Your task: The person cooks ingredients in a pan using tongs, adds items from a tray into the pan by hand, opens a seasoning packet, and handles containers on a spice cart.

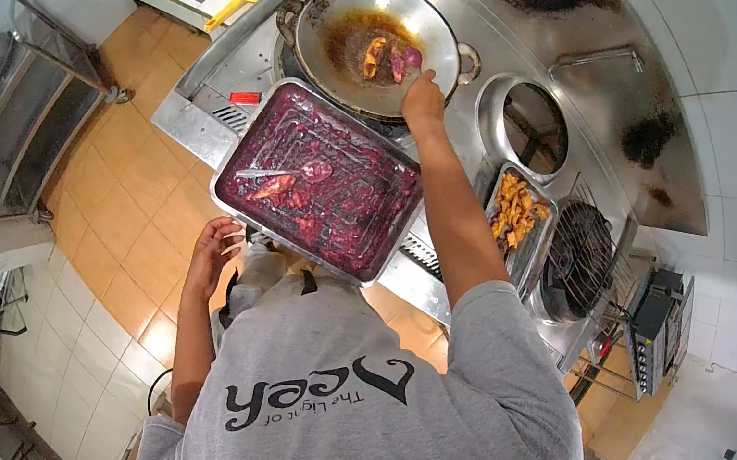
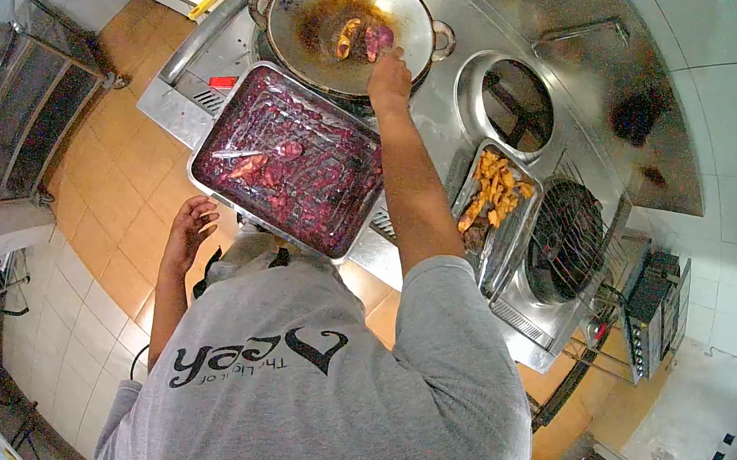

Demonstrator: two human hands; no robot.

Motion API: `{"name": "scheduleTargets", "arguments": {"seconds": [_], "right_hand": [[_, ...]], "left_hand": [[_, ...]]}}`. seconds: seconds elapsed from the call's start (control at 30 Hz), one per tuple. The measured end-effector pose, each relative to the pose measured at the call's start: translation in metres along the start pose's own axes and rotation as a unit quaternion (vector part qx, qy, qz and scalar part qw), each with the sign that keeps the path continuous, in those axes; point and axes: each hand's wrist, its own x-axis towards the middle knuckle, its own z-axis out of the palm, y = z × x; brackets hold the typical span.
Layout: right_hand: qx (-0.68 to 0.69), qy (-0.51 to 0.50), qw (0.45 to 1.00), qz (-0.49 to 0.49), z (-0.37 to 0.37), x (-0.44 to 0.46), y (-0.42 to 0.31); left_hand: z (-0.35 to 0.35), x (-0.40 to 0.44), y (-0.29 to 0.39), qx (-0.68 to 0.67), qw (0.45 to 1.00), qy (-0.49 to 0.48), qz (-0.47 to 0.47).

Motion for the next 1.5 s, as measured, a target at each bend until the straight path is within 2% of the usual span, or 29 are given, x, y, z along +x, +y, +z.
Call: {"name": "scheduleTargets", "arguments": {"seconds": [0.1, 0.2, 0.5, 0.6, 0.7, 1.0, 1.3, 1.5], "right_hand": [[-0.006, 0.000, 1.000, -0.016, 0.003, -0.002, 0.002], [0.007, -0.020, 1.000, -0.004, 0.006, -0.003, -0.001], [0.015, -0.009, 1.000, 0.009, 0.005, 0.004, -0.006], [0.002, -0.012, 1.000, -0.007, 0.004, 0.007, -0.008], [-0.021, -0.007, 0.999, -0.042, 0.009, 0.013, -0.005], [-0.028, 0.017, 0.997, -0.065, 0.002, 0.017, -0.005], [-0.080, -0.038, 0.995, -0.054, -0.002, 0.013, -0.002], [-0.058, -0.020, 0.997, -0.050, -0.019, 0.034, 0.000]], "left_hand": [[-0.002, 0.002, -0.002, 0.033, 0.999, 0.010, -0.010], [0.003, 0.001, -0.001, -0.008, 1.000, 0.022, -0.012], [0.006, -0.005, -0.003, -0.008, 1.000, 0.016, -0.007], [0.010, -0.008, -0.001, 0.007, 0.999, 0.047, -0.020], [0.006, -0.010, -0.004, -0.007, 0.999, 0.041, -0.021], [0.001, -0.014, -0.005, -0.008, 0.999, 0.038, -0.013], [-0.003, -0.009, -0.005, -0.005, 0.999, 0.046, -0.018], [-0.001, -0.011, 0.000, -0.009, 0.998, 0.061, -0.031]]}}
